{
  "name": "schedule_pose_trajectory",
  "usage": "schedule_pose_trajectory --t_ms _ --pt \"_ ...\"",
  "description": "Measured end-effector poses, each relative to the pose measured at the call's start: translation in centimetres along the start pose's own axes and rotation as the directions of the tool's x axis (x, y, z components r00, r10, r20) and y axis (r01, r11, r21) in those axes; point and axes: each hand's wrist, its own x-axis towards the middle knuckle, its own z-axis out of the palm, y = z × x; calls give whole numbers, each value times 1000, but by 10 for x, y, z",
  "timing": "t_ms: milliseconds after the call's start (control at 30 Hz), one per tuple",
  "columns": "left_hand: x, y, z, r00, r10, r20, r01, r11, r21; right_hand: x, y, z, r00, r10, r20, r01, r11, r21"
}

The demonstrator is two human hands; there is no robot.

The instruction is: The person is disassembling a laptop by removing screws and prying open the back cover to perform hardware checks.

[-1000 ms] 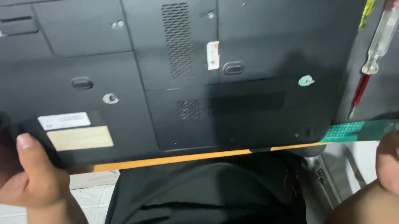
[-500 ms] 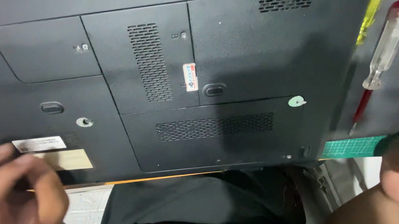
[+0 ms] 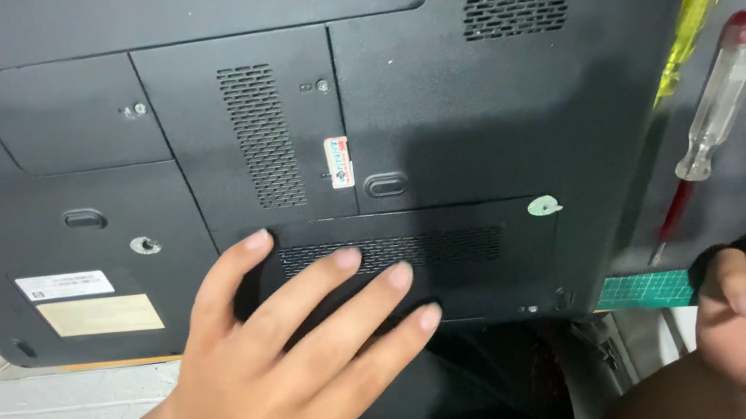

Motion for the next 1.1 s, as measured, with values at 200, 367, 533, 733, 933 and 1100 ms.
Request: schedule_pose_trajectory --t_ms 200,367,533,733,933,1100 --pt "28 0 1 1000 -20 -16 20 999 37 -10 8 0 997 -73 17 75 964 -253" --pt "39 6 3 1000 -21 12 21 1000 -13 -21 -9 7 990 -8 144 84 844 -529" --pt "47 13 12 997 -65 -29 63 995 -79 -8 -41 38 833 313 456 128 694 -709" --pt "44 10 14 994 -73 -83 66 993 -95 -14 -43 122 950 310 45 -109 463 -879" --pt "40 10 13 992 -116 -41 107 978 -181 -4 -38 108 914 333 232 86 400 -912" --pt "38 9 14 991 -127 -44 115 969 -220 -5 -36 97 912 314 264 108 436 -893"
